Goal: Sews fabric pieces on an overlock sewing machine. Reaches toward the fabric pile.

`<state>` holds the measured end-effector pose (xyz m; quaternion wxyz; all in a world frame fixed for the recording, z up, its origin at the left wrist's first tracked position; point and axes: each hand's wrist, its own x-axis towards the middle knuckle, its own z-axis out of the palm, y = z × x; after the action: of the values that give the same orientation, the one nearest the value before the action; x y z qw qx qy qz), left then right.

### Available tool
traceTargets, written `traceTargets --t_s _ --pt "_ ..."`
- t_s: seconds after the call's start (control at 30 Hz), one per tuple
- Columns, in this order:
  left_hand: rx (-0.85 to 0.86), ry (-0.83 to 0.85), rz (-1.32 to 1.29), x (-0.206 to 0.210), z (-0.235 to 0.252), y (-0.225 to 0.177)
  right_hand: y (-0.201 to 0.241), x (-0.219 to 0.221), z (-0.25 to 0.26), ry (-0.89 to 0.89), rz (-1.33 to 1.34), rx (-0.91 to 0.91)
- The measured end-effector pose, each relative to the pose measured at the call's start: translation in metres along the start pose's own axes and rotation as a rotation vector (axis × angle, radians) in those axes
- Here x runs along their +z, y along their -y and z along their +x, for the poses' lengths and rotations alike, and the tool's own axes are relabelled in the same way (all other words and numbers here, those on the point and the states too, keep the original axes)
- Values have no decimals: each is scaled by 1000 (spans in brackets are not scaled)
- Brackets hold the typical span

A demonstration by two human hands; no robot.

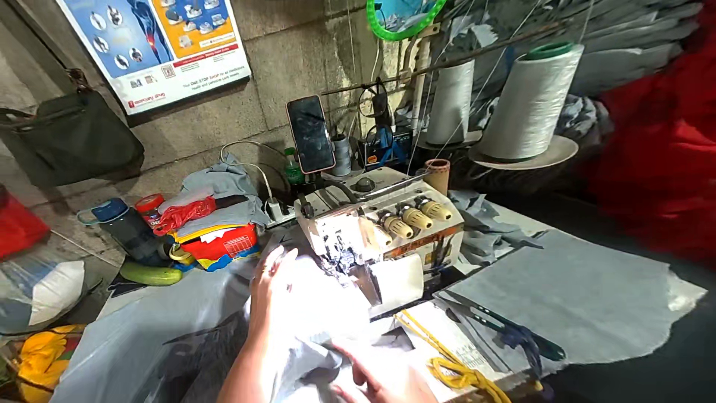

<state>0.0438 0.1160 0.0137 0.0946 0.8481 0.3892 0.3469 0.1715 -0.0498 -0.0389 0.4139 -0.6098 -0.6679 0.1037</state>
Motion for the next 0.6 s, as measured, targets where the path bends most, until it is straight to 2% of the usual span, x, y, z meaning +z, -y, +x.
traceTargets --t_s 0.03,0.07,0.1,0.17,0.23,0.3,0.4,0.5,0.6 --pt "57 -139 -55 -8 -11 -2 6 8 4 -18 -98 -9" --pt "105 -210 -112 -17 -21 -4 8 18 7 -36 -179 -17" --pt "143 -199 -171 -27 -33 -8 8 25 9 -31 -219 -15" --pt "194 27 -204 -50 -58 -21 10 27 10 -3 -201 -14" --pt "246 286 -97 -65 -78 -39 20 15 7 7 -98 -59" --pt "339 314 15 -63 -92 -43 32 1 4 -43 -41 -153" --pt "381 170 26 -58 -96 -36 36 -14 0 -51 23 -154" --pt "367 34 -138 -66 -98 -35 26 -12 -2 -13 356 55" --pt "375 -19 -280 -72 -107 -42 13 3 6 202 950 441"
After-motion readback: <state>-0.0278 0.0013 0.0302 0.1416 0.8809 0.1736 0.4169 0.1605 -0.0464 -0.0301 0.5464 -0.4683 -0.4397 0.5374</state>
